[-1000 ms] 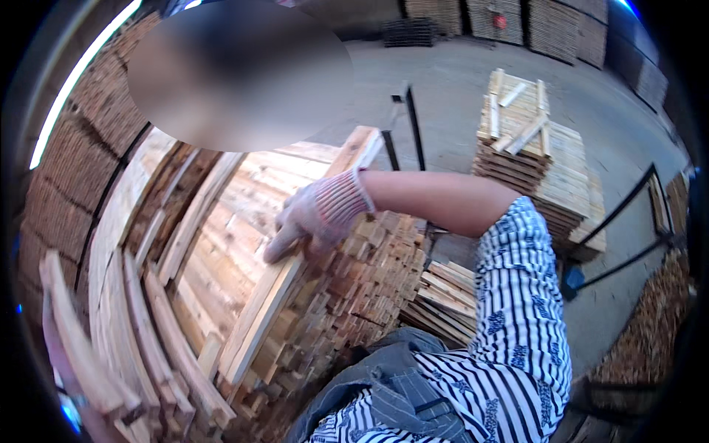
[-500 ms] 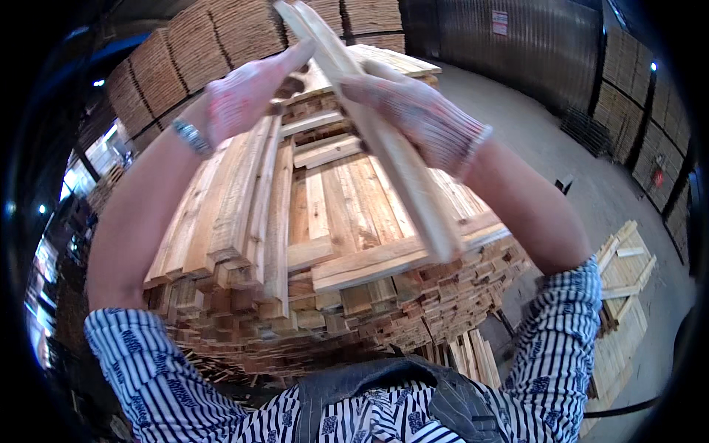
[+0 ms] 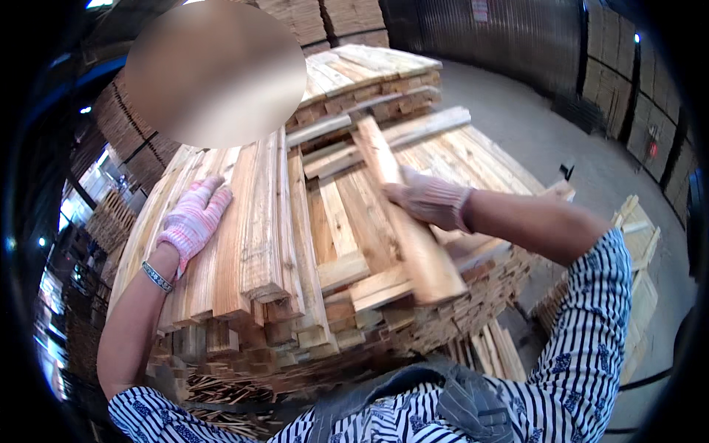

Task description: The person repeatedly picks up bundles of wooden planks from a pile on the floor and stacks them onto a large, growing stack. The person wears gloves and a striped shirt while performing this repetitive manual labor in a warehouse setting.

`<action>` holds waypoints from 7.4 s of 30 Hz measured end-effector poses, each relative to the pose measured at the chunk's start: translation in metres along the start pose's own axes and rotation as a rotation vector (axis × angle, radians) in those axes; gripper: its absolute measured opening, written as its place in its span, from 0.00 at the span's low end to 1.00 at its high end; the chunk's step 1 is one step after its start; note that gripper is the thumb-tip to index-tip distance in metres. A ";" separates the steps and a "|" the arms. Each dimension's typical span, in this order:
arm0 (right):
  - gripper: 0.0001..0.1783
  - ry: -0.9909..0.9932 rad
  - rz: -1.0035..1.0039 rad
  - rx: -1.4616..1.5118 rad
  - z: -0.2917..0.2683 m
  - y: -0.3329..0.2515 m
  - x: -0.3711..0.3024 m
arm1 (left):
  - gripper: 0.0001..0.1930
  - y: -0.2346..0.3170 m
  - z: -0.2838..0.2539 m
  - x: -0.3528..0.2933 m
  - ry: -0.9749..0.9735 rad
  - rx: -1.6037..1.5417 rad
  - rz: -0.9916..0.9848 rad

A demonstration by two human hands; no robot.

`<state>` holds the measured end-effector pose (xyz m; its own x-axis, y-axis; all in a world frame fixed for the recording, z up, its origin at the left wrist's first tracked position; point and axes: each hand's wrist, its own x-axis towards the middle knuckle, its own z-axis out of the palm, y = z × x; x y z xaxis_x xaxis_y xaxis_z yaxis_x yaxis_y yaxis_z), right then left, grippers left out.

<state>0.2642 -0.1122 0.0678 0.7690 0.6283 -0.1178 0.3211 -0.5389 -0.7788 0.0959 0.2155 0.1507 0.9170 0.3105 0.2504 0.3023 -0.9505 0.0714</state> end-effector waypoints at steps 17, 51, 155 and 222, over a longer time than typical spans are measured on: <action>0.21 -0.039 -0.598 -0.456 0.114 -0.048 0.081 | 0.23 -0.008 0.002 0.002 0.069 -0.139 0.129; 0.30 0.895 1.494 1.102 0.537 0.327 -0.447 | 0.37 0.452 0.529 -0.385 -2.160 -0.592 -0.224; 0.16 1.130 1.072 0.525 0.520 0.702 -0.271 | 0.63 0.368 0.798 -0.418 -1.386 -1.020 0.360; 0.46 0.975 -0.049 0.767 0.060 0.123 -0.309 | 0.60 0.338 0.162 -0.166 -1.055 -2.222 0.539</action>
<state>0.0329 -0.3388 -0.0289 0.9606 -0.2180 0.1726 0.2071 0.1470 -0.9672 0.0883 -0.1557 -0.0226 0.7641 -0.5706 0.3010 0.1744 0.6319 0.7552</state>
